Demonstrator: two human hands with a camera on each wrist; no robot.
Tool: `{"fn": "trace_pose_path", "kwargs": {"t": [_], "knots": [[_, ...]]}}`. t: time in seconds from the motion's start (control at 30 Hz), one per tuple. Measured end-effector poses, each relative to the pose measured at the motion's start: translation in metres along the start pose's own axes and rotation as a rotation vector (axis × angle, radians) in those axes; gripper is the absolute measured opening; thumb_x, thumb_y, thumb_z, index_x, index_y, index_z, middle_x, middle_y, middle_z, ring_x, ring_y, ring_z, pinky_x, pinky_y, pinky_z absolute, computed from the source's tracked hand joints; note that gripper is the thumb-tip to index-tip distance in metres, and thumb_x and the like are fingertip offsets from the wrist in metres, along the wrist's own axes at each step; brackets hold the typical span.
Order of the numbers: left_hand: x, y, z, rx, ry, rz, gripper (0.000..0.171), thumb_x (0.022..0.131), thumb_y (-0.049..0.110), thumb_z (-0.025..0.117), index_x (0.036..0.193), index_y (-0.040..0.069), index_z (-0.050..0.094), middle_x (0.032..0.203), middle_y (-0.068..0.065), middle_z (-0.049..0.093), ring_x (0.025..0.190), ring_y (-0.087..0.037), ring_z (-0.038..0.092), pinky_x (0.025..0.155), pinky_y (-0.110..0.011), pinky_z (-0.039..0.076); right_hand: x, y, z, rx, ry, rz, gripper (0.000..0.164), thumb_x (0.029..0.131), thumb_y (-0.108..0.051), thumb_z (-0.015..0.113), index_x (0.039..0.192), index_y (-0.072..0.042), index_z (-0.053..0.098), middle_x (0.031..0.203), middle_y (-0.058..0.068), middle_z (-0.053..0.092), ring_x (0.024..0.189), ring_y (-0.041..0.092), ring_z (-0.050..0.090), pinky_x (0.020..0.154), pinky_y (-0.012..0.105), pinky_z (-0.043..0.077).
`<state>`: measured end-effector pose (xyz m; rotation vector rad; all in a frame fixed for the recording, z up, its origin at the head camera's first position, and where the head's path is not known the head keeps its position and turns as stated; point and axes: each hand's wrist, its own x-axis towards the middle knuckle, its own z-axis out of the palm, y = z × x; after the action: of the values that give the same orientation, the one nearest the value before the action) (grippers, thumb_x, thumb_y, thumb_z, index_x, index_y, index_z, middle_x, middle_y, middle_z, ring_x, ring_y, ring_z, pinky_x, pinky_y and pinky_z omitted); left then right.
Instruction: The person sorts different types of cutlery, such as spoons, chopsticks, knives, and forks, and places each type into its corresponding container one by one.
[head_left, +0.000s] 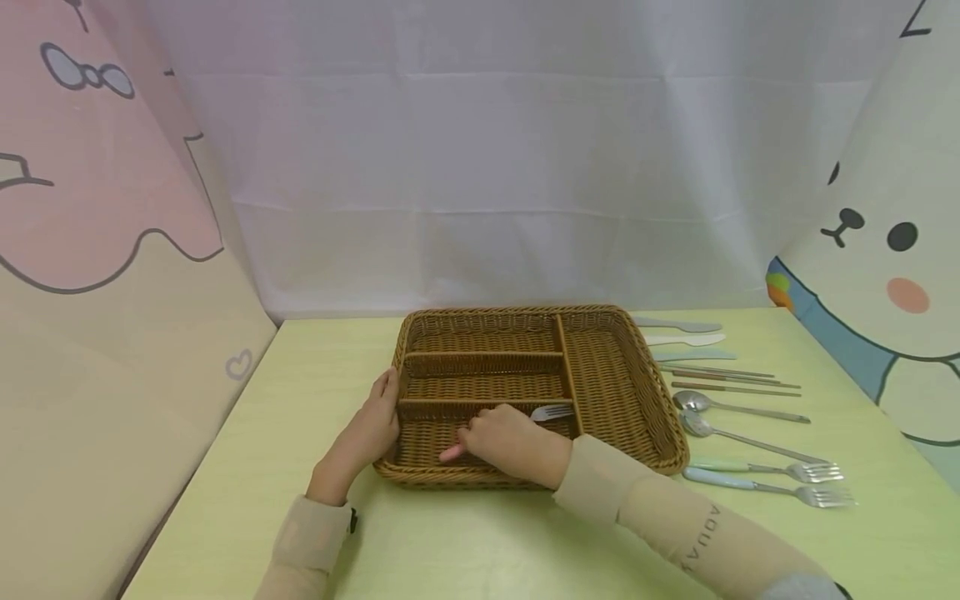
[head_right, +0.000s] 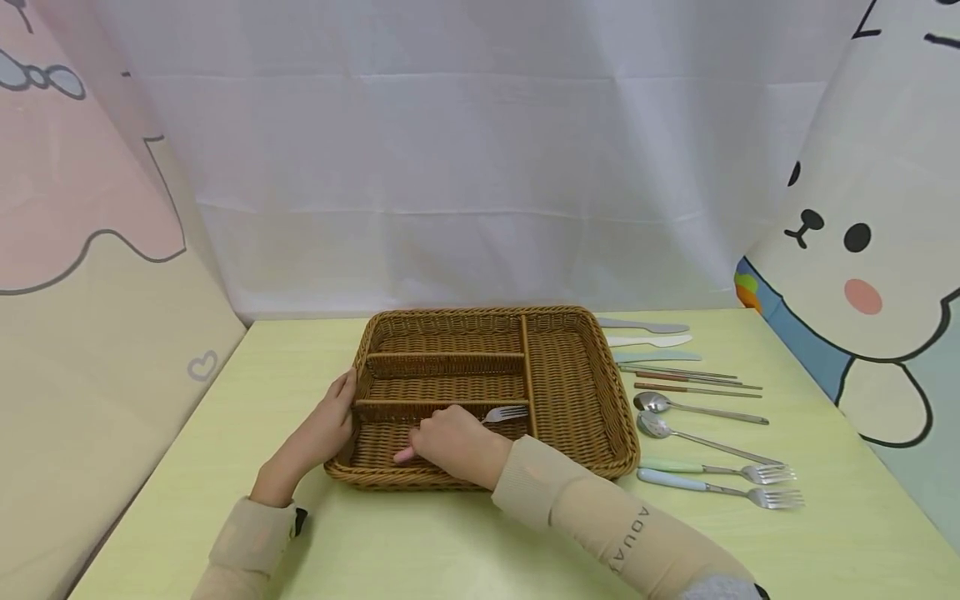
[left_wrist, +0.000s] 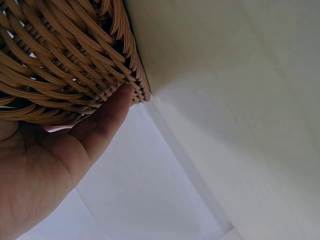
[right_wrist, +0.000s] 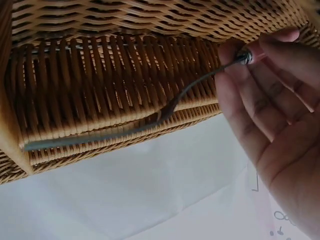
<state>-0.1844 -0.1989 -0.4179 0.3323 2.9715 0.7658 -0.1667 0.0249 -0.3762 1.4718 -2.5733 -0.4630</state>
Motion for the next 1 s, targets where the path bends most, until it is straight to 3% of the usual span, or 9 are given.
{"fn": "trace_pose_path", "kwargs": {"t": [0.23,0.47,0.7,0.77,0.9,1.0], "knots": [[0.0,0.001,0.0,-0.013,-0.01,-0.007,0.055,0.095,0.001,0.027,0.144,-0.007,0.003,0.148,-0.03,0.006,0.122,-0.046,0.04,0.084,-0.043,0.048,0.0,-0.002,0.005,0.023,-0.061,-0.035,0.01,0.084,-0.015,0.063,0.093,-0.019,0.068,0.074,-0.007,0.066,0.058,0.004,0.056,0.053,0.015,0.049],[0.0,0.0,0.0,-0.014,-0.012,0.001,0.055,0.095,0.001,0.027,0.144,-0.008,0.002,0.148,-0.031,0.005,0.131,-0.045,0.027,0.097,-0.051,0.042,-0.003,0.0,0.005,-0.036,-0.05,-0.06,0.006,0.084,-0.021,0.065,0.089,-0.021,0.067,0.079,-0.009,0.067,0.063,0.003,0.06,0.053,0.014,0.048],[0.0,0.0,-0.001,-0.007,-0.002,0.026,0.055,0.094,-0.001,0.025,0.144,-0.009,0.002,0.148,-0.033,0.004,0.128,-0.047,0.032,0.079,-0.039,0.046,-0.006,0.006,0.0,-0.075,-0.046,-0.035,0.005,0.083,-0.024,0.067,0.088,-0.023,0.066,0.078,-0.011,0.066,0.062,0.003,0.057,0.048,0.016,0.043],[0.001,0.0,-0.001,-0.008,-0.007,0.021,0.055,0.095,-0.001,0.025,0.144,-0.008,0.002,0.148,-0.032,0.003,0.128,-0.046,0.032,0.081,-0.04,0.047,-0.008,0.009,-0.004,-0.076,-0.043,-0.02,0.008,0.082,-0.024,0.068,0.089,-0.023,0.066,0.078,-0.01,0.066,0.062,0.004,0.057,0.049,0.016,0.044],[0.001,0.0,0.0,-0.013,-0.009,0.02,0.055,0.095,-0.001,0.025,0.144,-0.008,0.002,0.148,-0.032,0.004,0.131,-0.046,0.025,0.097,-0.05,0.042,-0.015,0.016,-0.013,-0.082,-0.007,0.004,0.01,0.082,-0.02,0.069,0.092,-0.021,0.066,0.074,-0.009,0.064,0.053,0.003,0.045,0.043,0.016,0.034],[0.001,0.0,-0.001,-0.009,-0.005,0.026,0.055,0.095,-0.001,0.025,0.143,-0.009,0.002,0.147,-0.033,0.005,0.132,-0.046,0.022,0.1,-0.054,0.037,-0.022,0.023,-0.018,-0.056,0.011,0.029,0.009,0.084,-0.014,0.067,0.092,-0.019,0.066,0.069,-0.008,0.062,0.048,0.004,0.033,0.042,0.019,0.022]]}}
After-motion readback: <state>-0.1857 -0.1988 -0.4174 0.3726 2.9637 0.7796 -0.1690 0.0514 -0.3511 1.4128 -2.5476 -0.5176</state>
